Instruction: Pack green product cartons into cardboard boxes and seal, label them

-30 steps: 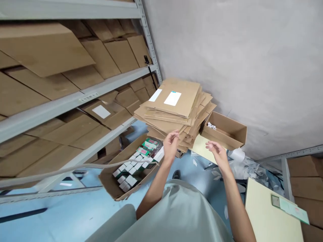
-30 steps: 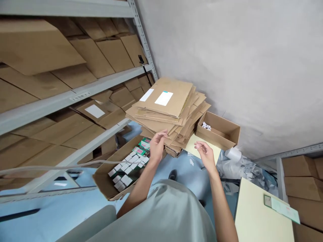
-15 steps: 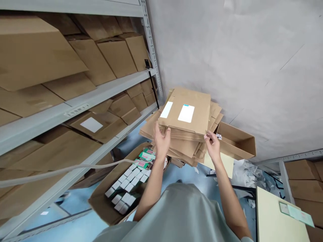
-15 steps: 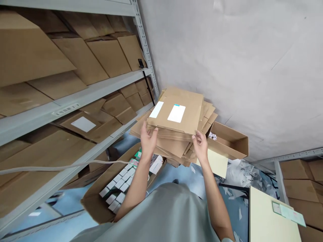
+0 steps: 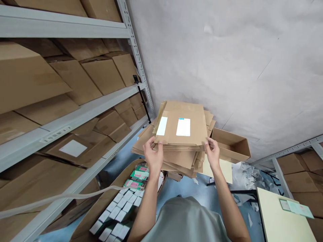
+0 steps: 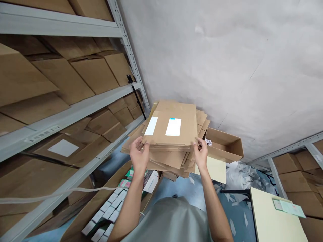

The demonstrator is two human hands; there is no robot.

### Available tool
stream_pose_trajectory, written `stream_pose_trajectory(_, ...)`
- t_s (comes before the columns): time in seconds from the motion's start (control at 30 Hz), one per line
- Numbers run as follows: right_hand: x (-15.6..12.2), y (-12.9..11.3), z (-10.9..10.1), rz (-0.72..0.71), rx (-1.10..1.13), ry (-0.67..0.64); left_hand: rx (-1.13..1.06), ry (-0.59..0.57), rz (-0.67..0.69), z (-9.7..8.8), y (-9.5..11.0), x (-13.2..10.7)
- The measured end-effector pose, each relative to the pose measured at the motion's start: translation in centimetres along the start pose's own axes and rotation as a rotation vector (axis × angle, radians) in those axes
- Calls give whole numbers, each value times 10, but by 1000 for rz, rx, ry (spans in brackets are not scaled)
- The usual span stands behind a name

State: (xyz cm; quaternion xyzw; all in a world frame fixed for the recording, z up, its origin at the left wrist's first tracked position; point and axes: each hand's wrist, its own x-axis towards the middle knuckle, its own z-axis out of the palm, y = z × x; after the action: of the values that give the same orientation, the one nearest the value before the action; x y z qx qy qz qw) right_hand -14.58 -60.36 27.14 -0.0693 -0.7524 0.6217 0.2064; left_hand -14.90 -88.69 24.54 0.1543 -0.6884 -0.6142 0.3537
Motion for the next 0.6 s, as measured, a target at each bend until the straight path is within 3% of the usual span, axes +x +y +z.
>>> stream_pose_trajectory(0.27,-9,-8,-57,64,164,99,-290,23,-181,7,26,-37)
stream_pose_trajectory(0.43,-42,-10,-113,117,273,243,-511,-285,-382,33,57,-84)
stream_pose_trajectory(0.6,-79,5,-199,138,320,478,-550,-553,-388,82,106,-153)
